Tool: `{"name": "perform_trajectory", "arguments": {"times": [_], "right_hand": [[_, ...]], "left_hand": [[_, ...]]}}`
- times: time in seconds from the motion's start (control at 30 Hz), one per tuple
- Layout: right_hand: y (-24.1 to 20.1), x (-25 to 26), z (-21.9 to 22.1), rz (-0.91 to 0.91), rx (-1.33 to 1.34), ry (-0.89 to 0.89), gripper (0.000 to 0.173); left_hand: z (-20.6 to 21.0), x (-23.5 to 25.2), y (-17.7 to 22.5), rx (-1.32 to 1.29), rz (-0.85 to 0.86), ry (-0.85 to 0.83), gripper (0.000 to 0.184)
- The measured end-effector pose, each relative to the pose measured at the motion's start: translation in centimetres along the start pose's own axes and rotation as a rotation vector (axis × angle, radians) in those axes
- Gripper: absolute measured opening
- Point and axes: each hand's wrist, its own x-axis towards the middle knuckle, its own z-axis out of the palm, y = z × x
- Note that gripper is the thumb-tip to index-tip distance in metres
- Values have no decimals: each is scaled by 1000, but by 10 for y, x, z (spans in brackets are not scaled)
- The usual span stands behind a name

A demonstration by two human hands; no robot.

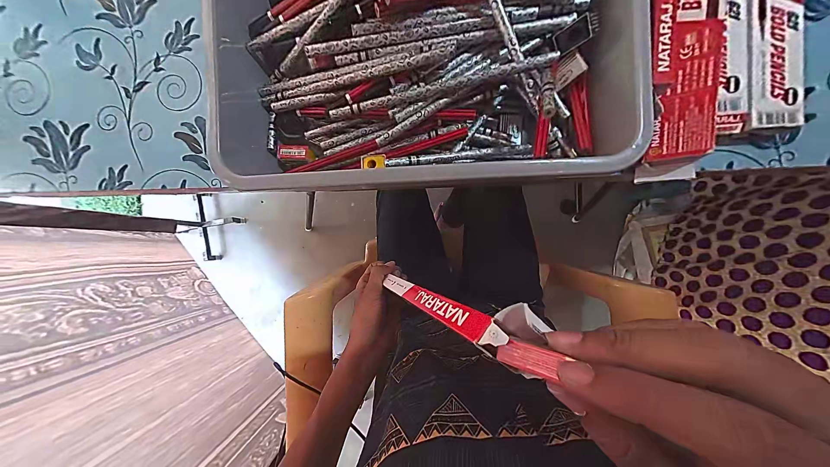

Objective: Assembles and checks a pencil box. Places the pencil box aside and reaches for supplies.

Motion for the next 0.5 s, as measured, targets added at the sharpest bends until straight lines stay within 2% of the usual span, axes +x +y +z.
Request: {"name": "perform_trajectory", "arguments": {"times": [0.23,0.5], "right_hand": [[7,-6,13,-49,-1,122,11],[13,-11,19,-96,-37,138,11]], "left_hand": [[1,-2,-2,-14,-19,13,27],[4,-5,-2,13,-1,41,27]]}}
